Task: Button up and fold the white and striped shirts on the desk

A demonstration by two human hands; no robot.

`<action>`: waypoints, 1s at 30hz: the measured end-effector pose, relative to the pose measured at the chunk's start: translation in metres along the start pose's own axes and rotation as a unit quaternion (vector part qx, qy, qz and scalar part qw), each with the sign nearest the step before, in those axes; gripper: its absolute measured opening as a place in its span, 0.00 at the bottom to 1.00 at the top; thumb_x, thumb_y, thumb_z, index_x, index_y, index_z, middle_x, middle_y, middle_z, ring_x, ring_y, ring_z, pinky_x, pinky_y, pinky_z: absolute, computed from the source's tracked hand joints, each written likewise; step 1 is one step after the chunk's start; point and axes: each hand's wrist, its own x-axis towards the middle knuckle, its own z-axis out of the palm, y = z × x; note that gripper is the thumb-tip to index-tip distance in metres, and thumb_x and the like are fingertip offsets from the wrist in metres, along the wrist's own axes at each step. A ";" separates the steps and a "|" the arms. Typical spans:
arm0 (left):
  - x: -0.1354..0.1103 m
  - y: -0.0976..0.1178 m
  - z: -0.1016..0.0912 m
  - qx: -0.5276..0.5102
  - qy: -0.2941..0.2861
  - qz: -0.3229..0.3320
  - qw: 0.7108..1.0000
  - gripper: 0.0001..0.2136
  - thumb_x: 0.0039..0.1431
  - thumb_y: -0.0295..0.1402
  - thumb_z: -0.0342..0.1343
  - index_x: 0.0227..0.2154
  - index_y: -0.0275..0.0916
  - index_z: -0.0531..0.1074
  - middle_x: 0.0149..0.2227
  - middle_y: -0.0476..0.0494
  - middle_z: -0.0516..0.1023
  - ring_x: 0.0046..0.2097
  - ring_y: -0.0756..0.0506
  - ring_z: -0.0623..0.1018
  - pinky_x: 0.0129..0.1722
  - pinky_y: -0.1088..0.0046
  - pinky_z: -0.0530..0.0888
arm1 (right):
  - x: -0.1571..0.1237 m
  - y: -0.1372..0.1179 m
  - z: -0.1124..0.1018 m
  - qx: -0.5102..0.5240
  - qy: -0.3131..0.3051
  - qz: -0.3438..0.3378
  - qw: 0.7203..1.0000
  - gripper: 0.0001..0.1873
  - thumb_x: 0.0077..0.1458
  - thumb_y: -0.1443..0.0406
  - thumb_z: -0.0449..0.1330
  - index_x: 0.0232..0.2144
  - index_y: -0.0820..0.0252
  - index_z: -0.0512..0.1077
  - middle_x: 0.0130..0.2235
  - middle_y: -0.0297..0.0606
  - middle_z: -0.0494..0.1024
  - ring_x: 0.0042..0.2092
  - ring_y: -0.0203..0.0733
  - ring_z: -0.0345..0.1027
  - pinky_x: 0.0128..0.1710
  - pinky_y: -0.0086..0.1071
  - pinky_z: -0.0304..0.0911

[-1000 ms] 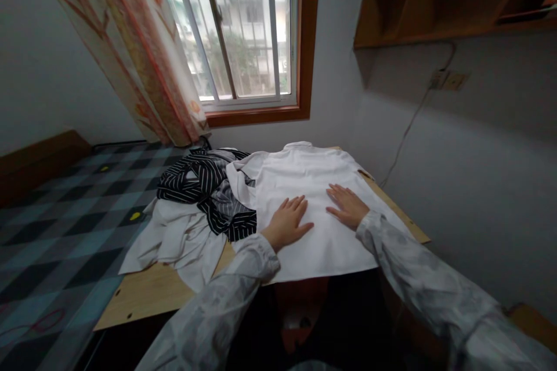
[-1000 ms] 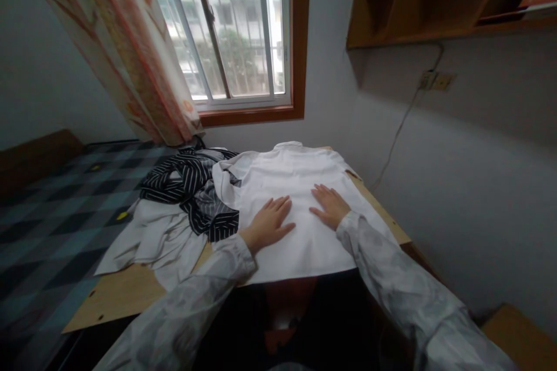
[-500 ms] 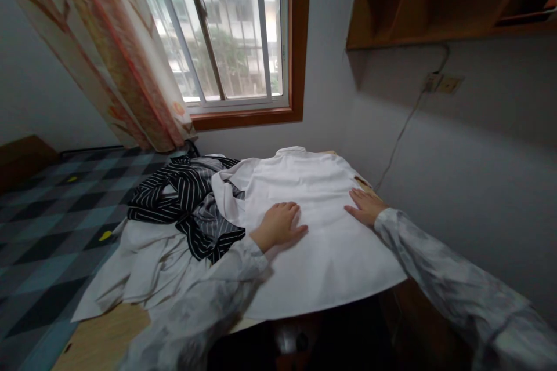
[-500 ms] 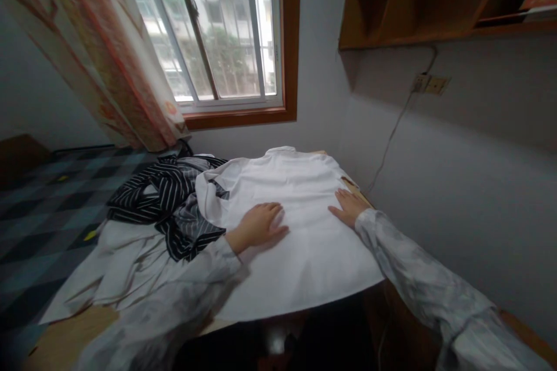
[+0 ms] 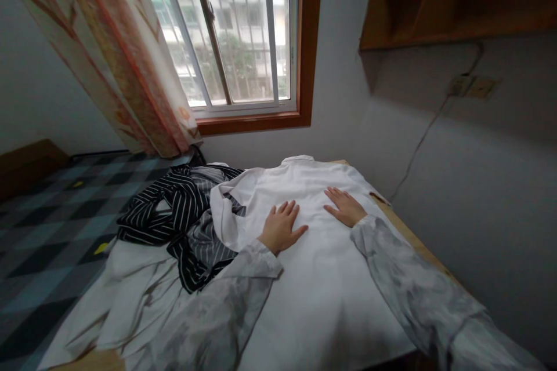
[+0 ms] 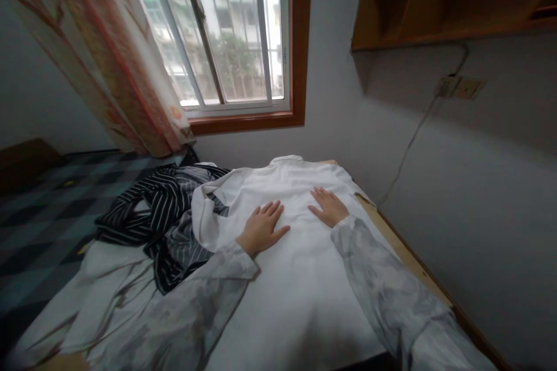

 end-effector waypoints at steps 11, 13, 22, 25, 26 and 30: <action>0.072 -0.036 -0.026 0.048 0.061 -0.027 0.997 0.27 0.68 0.46 0.58 0.63 0.33 0.73 0.69 0.24 0.70 0.71 0.29 0.68 0.73 0.48 0.56 | -0.010 0.068 -0.020 -0.076 0.016 0.098 0.992 0.40 0.73 0.47 0.44 0.77 0.62 0.55 0.78 0.50 0.56 0.79 0.55 0.47 0.77 0.55 0.42; 0.082 -0.037 -0.009 0.020 0.047 0.034 0.998 0.32 0.70 0.50 0.55 0.70 0.37 0.66 0.75 0.30 0.63 0.76 0.32 0.61 0.76 0.51 0.51 | 0.004 0.053 -0.020 -0.071 0.032 0.073 0.994 0.39 0.73 0.48 0.45 0.77 0.60 0.55 0.78 0.48 0.55 0.79 0.55 0.45 0.78 0.55 0.40; 0.067 -0.060 -0.002 0.021 -0.017 -0.040 0.999 0.33 0.72 0.55 0.51 0.68 0.38 0.69 0.74 0.29 0.66 0.74 0.29 0.64 0.74 0.45 0.55 | 0.020 0.053 0.003 -0.045 0.020 0.087 0.995 0.39 0.74 0.45 0.42 0.77 0.57 0.56 0.79 0.47 0.54 0.79 0.54 0.47 0.76 0.53 0.47; 0.054 -0.080 -0.040 0.075 -0.017 -0.073 0.994 0.23 0.70 0.49 0.57 0.54 0.35 0.79 0.60 0.27 0.80 0.66 0.30 0.74 0.73 0.46 0.55 | 0.014 0.063 0.007 -0.049 0.036 0.120 0.991 0.40 0.74 0.46 0.42 0.77 0.59 0.56 0.78 0.49 0.55 0.78 0.56 0.48 0.76 0.56 0.47; 0.048 -0.089 -0.055 0.091 -0.013 -0.090 0.992 0.20 0.69 0.47 0.58 0.51 0.35 0.79 0.56 0.27 0.81 0.64 0.30 0.75 0.72 0.48 0.56 | 0.013 0.065 0.008 -0.049 0.039 0.123 0.990 0.39 0.73 0.46 0.42 0.77 0.58 0.56 0.78 0.49 0.56 0.78 0.56 0.49 0.76 0.57 0.47; 0.017 -0.139 -0.112 0.133 0.101 -0.237 0.957 0.22 0.66 0.47 0.60 0.54 0.36 0.76 0.59 0.26 0.78 0.61 0.29 0.76 0.62 0.55 0.68 | 0.012 0.064 0.008 -0.050 0.046 0.122 0.990 0.39 0.73 0.46 0.42 0.76 0.58 0.57 0.78 0.49 0.57 0.78 0.56 0.50 0.75 0.58 0.47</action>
